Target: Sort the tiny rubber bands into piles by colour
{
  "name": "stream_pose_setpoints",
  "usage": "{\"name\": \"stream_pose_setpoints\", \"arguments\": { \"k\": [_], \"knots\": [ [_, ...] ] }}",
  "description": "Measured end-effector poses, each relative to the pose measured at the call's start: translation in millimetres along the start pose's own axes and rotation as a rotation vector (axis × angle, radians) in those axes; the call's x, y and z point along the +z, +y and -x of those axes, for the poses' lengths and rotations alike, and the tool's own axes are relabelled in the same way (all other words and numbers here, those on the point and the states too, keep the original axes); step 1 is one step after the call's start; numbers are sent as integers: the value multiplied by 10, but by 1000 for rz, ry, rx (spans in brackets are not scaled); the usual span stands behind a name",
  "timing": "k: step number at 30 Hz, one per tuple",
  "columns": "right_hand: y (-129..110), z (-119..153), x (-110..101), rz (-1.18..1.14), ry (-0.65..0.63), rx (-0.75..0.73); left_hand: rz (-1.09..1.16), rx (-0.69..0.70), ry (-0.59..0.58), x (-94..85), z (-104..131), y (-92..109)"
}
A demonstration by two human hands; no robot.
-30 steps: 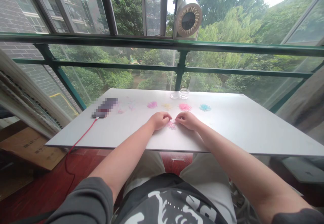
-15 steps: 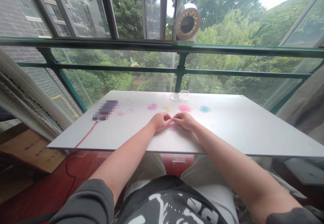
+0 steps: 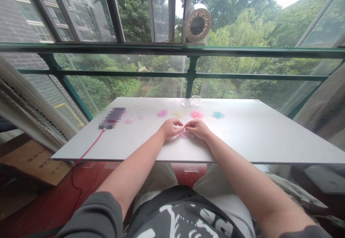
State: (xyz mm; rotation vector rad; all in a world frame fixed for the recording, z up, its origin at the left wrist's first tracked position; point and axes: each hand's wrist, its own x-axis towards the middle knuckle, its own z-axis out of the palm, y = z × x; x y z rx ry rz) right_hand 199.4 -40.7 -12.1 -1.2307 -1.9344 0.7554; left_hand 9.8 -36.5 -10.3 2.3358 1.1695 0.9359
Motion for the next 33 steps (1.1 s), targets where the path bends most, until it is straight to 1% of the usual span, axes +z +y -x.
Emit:
{"name": "stream_pose_setpoints", "arguments": {
  "k": [8, 13, 18, 22, 25, 29, 33],
  "knots": [
    [6, 9, 21, 16, 26, -1, 69, -71, -45, 25, 11, -24],
    [-25, 15, 38, 34, 42, -3, 78, -64, -15, 43, 2, -34],
    [-63, 15, 50, 48, 33, -12, 79, 5, 46, 36, 1, 5],
    [-74, 8, 39, 52, 22, -14, 65, 91, 35, 20, -6, 30],
    [-77, 5, 30, 52, 15, -19, 50, 126, 39, 17, -14, 27],
    [-82, 11, 24, 48, 13, -29, 39, 137, 66, 28, -15, 13],
    [-84, 21, 23, 37, 17, -46, 53, 105, 84, 39, -14, 2]
  ]
}}
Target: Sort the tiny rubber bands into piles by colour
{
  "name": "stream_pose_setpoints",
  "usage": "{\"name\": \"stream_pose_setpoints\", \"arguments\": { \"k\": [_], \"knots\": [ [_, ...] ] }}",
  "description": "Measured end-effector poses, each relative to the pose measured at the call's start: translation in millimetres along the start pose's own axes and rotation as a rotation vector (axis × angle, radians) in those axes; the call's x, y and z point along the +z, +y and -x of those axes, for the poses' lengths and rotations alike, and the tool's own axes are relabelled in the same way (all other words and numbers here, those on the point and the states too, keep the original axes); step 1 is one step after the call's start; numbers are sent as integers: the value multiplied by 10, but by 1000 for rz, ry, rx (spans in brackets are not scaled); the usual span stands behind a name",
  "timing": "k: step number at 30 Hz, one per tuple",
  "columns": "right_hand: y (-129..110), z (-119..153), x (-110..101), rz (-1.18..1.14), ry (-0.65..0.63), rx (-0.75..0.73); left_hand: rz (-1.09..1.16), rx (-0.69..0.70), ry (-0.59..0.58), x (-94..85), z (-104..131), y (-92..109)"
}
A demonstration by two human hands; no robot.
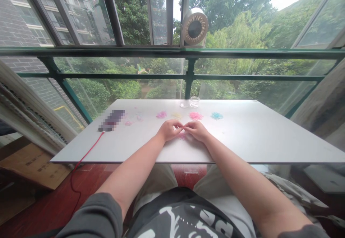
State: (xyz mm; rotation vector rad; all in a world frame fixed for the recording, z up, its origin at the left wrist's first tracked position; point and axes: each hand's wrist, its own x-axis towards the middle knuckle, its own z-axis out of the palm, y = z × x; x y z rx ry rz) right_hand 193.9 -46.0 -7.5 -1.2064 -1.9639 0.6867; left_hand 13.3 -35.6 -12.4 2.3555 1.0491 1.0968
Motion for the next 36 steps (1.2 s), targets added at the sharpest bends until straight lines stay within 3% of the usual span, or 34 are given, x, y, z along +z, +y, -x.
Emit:
{"name": "stream_pose_setpoints", "arguments": {
  "k": [29, 36],
  "knots": [
    [2, -36, 24, -14, 60, -3, 57, -54, 13, -2, -21, -11],
    [-33, 1, -16, -3, -13, -39, 6, -115, 22, 71, 0, 82]
  ]
}}
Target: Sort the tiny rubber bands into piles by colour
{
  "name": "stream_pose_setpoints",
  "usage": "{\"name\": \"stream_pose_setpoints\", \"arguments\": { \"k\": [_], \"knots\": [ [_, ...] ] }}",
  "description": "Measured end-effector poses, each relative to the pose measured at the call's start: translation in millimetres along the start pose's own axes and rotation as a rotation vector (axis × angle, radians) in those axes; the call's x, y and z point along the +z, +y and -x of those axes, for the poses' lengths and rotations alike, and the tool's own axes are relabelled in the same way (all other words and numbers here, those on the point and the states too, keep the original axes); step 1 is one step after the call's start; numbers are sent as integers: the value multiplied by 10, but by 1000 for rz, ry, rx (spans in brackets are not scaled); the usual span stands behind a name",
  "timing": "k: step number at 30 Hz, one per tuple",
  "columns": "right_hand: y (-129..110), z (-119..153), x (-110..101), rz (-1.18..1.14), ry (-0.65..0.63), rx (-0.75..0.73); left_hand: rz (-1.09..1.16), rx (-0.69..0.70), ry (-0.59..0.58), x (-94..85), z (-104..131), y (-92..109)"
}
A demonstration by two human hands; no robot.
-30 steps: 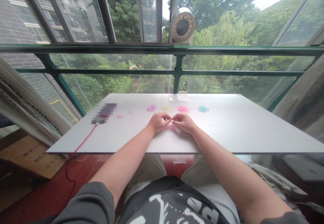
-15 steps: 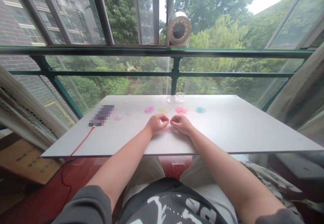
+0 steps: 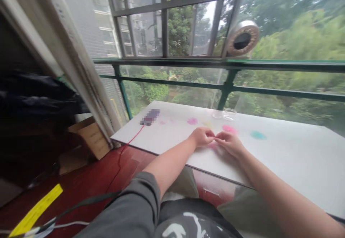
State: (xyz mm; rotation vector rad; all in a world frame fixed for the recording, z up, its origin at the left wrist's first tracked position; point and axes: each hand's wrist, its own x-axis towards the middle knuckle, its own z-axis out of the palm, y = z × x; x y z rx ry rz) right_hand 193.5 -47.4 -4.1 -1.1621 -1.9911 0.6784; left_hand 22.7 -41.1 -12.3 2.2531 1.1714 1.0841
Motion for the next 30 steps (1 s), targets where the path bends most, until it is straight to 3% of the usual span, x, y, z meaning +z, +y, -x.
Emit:
{"name": "stream_pose_setpoints", "arguments": {
  "k": [6, 13, 20, 24, 30],
  "knots": [
    [244, -97, -26, 107, -71, 41, 35, -39, -82, 53, -53, -90],
    [270, -147, -27, 138, -74, 36, 77, -100, -102, 35, -51, -103],
    [384, -198, -69, -67, -188, 94, 81, -133, -236, 10, -216, -225],
    [380, -191, -43, -176, -163, 171, 115, -125, -287, 17, -292, -258],
    [312, -104, 7, -150, -122, 188, 249, -157, -188, 13, -261, -271]
  ]
}}
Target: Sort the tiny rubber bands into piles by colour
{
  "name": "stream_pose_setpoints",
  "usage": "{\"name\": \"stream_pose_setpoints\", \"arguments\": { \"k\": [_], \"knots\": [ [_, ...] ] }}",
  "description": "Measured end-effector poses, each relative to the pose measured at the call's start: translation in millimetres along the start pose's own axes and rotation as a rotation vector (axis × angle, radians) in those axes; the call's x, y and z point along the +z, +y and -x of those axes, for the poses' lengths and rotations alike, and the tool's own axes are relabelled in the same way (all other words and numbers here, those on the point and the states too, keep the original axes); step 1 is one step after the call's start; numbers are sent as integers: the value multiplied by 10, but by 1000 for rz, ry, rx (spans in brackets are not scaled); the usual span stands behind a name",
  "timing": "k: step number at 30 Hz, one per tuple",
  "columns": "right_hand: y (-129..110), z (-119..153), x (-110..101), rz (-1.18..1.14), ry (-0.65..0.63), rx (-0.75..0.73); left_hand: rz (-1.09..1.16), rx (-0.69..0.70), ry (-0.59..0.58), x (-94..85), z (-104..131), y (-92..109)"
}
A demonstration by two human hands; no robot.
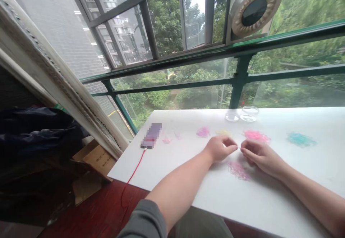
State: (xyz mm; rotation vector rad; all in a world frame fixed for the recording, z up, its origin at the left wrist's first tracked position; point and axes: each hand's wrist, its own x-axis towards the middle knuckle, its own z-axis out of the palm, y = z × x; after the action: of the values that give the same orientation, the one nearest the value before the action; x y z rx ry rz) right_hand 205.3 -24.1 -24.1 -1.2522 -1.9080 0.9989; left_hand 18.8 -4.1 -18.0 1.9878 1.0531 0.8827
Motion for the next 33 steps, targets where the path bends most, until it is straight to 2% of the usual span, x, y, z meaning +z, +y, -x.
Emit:
{"name": "stream_pose_setpoints", "arguments": {
  "k": [5, 11, 17, 25, 29, 33],
  "knots": [
    [-55, 38, 7, 14, -42, 22, 77, -35, -16, -23, 50, 40],
    [-181, 102, 14, 93, 78, -67, 242, -90, -49, -80, 88, 94],
    [-231, 178, 41, -38, 109, -11, 416, -178, -85, -206, 117, 122],
    [-209, 296, 68, -76, 20, 9, 157, -121, -185, -186, 144, 312],
    [-198, 273, 58, -27, 57, -12, 150, -98, -213, -203, 151, 306],
    [-224, 222, 47, 34, 181, -16, 167, -71, -212, -236, 170, 284]
  ]
}}
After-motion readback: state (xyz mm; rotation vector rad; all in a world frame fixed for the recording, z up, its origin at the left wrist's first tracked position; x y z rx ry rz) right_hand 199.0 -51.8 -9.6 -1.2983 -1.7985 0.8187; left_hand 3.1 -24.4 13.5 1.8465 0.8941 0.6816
